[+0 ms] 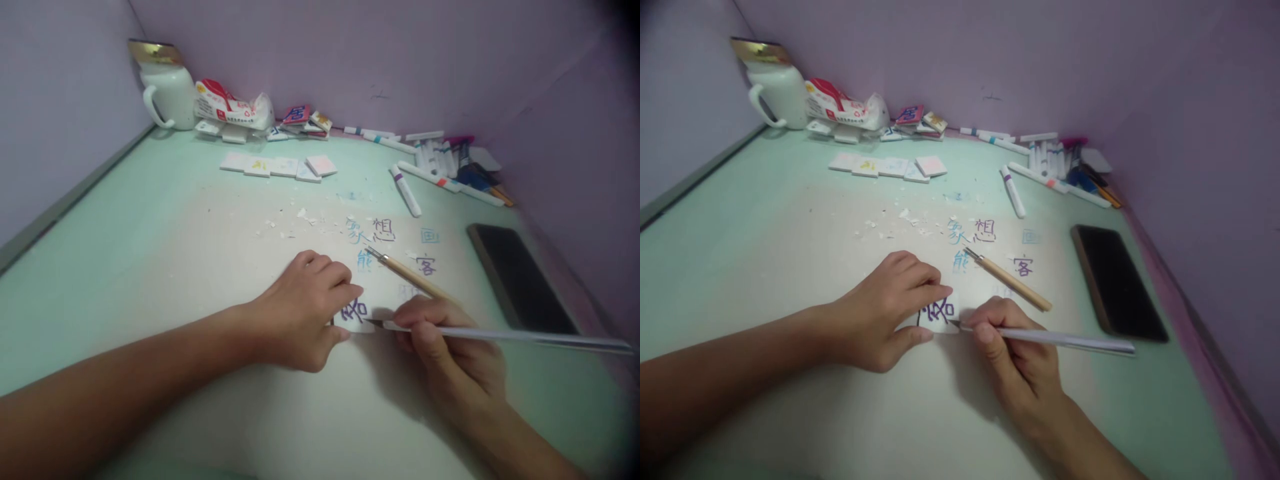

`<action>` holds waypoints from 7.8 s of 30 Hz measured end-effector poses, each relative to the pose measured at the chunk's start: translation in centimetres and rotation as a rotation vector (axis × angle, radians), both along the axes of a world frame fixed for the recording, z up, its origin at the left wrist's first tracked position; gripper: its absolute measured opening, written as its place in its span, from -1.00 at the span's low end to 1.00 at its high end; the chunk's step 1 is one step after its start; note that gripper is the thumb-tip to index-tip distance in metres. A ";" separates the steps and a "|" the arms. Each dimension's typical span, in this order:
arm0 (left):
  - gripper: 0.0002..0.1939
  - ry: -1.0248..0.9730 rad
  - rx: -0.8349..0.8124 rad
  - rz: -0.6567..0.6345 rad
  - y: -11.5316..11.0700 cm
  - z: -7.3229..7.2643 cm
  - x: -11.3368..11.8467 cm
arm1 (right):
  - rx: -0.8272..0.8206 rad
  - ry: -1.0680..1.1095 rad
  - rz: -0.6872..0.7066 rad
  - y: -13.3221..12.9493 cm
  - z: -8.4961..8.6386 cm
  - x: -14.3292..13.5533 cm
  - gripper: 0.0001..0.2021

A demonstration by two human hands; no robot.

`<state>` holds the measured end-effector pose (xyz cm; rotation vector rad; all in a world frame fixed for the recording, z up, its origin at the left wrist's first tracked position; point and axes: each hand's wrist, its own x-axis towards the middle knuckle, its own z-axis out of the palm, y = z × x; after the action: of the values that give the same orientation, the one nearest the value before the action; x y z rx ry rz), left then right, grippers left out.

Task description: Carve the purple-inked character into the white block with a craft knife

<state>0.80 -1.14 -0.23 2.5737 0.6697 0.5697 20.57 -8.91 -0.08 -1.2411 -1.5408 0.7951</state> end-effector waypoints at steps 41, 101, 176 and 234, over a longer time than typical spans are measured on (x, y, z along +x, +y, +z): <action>-0.57 0.017 -0.070 -0.212 0.4 0.8 0.0 | 0.074 -0.114 0.229 0.8 -0.7 0.7 -0.82; -0.55 -0.041 0.068 0.042 0.0 0.0 -0.3 | -0.094 0.382 0.063 0.1 2.5 3.3 -0.90; -0.68 -0.026 0.021 -0.018 0.2 0.3 -0.1 | -0.095 -0.612 0.106 1.2 1.2 2.9 -0.85; -0.66 0.097 0.017 -0.194 1.5 0.4 -0.3 | 0.077 -0.799 0.350 3.5 2.0 3.8 -0.79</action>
<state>0.45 0.37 0.17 2.6570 0.4406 0.3913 24.38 -5.43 1.88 -1.3238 -2.4565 0.4489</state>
